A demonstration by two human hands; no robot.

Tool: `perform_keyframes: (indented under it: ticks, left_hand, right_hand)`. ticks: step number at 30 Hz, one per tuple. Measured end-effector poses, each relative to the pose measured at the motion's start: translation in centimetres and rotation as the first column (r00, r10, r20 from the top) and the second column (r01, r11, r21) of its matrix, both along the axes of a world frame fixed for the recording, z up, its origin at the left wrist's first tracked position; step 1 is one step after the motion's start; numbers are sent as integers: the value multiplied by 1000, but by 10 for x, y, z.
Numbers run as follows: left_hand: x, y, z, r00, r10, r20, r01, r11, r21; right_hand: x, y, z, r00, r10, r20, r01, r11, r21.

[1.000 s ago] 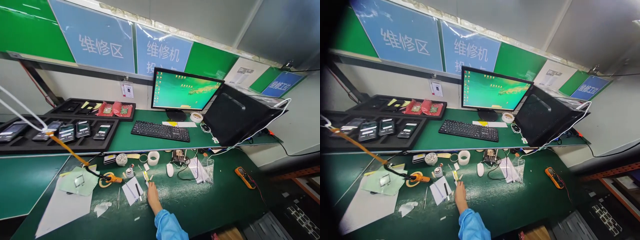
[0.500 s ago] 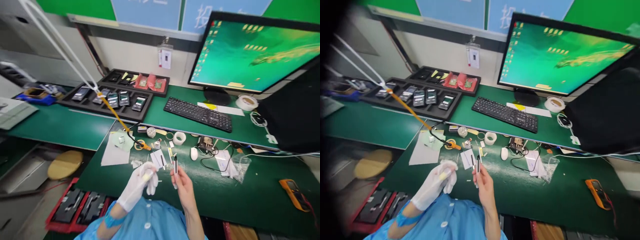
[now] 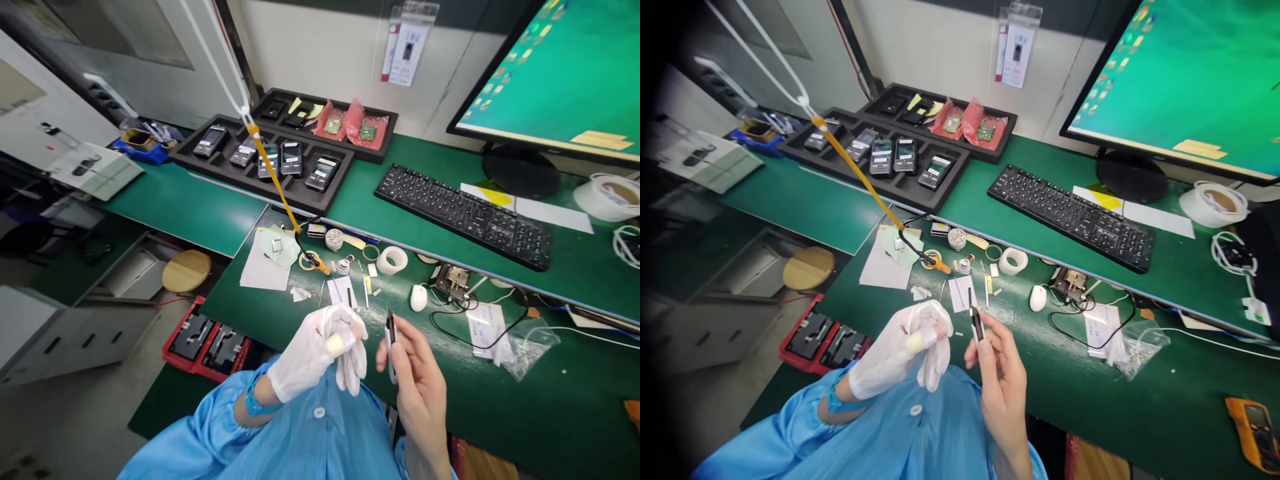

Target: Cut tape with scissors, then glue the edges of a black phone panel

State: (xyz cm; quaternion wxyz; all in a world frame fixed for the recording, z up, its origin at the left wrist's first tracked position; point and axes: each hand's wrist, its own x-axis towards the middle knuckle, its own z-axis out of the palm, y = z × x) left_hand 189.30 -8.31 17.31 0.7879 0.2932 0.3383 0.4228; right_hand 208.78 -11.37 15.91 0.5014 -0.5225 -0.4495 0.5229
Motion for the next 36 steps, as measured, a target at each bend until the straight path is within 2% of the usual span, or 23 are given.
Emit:
perform_keyframes:
  ticks: [5, 9, 11, 16, 20, 26, 31, 36]
  left_hand:
    - [-4, 0, 16, 997, -78, 6, 78, 995, -60]
    - [-8, 1, 28, 991, -129, -38, 122, 982, -142]
    - [-11, 1, 32, 987, -152, -60, 141, 978, -155]
    - [-17, 5, 36, 969, -214, -126, 190, 966, -177]
    - [-17, 9, 39, 967, -235, -95, 221, 965, -142]
    - [-19, 8, 36, 956, -291, -43, 287, 955, -74]
    - [-20, 7, 38, 942, -334, -22, 332, 940, -81]
    - [-19, 6, 39, 939, -344, 14, 343, 933, -110]
  right_hand:
    - [-5, 3, 15, 998, 46, -41, -46, 999, -7]
    - [-6, 4, 17, 996, 65, 68, -68, 996, 50]
    - [-6, 2, 20, 992, 74, 99, -80, 995, 58]
    - [-9, -6, 32, 991, 124, 55, -126, 991, 37]
    - [-13, -5, 28, 978, 164, 132, -185, 967, 173]
    - [-12, 3, 21, 938, 113, 327, -247, 879, 407]
    - [-12, 4, 23, 916, 55, 398, -249, 855, 456]
    - [-12, 2, 24, 914, 53, 403, -260, 839, 478]
